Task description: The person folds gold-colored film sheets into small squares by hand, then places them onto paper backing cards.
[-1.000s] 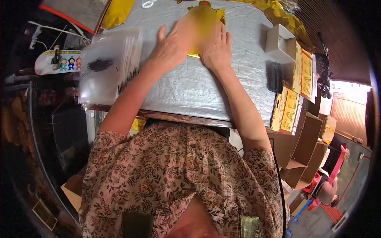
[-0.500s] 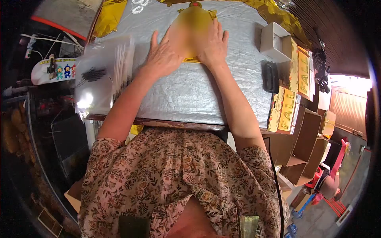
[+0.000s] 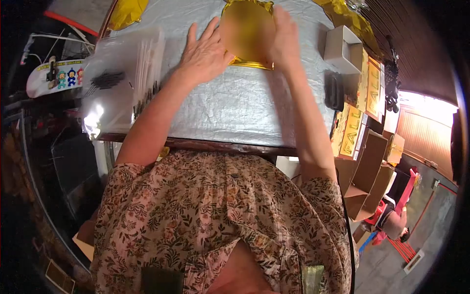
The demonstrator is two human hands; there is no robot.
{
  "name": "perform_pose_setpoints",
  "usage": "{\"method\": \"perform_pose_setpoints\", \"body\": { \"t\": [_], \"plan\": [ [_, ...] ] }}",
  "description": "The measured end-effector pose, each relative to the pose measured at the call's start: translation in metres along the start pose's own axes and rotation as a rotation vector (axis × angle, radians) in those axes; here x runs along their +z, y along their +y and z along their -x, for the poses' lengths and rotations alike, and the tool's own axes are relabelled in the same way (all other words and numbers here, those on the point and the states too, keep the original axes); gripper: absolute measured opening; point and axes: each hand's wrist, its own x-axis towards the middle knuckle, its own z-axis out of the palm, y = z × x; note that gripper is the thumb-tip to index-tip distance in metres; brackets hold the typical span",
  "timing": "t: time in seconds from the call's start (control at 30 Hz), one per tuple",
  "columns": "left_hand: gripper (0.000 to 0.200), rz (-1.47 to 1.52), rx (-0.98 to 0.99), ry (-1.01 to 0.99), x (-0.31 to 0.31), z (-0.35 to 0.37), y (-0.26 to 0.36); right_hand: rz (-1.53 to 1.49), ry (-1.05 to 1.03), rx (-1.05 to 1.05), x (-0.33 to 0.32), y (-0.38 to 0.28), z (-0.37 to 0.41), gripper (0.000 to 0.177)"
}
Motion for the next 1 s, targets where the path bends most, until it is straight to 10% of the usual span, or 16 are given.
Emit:
{"method": "perform_pose_setpoints", "body": {
  "t": [0.33, 0.4, 0.47, 0.63, 0.87, 1.0],
  "plan": [
    [0.071, 0.024, -0.008, 0.032, -0.001, 0.000, 0.002, 0.187, 0.058, -0.083, 0.035, -0.007, 0.020, 0.066],
    [0.077, 0.042, -0.017, 0.006, -0.005, 0.001, 0.004, -0.186, 0.017, 0.143, 0.028, 0.008, 0.011, 0.056],
    [0.084, 0.059, -0.032, -0.028, -0.007, 0.000, 0.004, 0.066, 0.320, 0.025, 0.027, 0.023, 0.003, 0.046],
    [0.105, 0.065, -0.016, 0.000, -0.008, 0.000, 0.004, -0.074, -0.200, 0.532, 0.016, 0.043, -0.038, 0.032],
    [0.105, 0.077, -0.025, 0.004, -0.003, 0.002, 0.003, 0.062, -0.217, 0.426, 0.014, 0.047, -0.056, 0.025],
    [0.107, 0.080, -0.057, -0.133, -0.017, 0.000, 0.006, -0.540, -0.258, 0.551, -0.014, 0.039, -0.062, 0.018]
  ]
}}
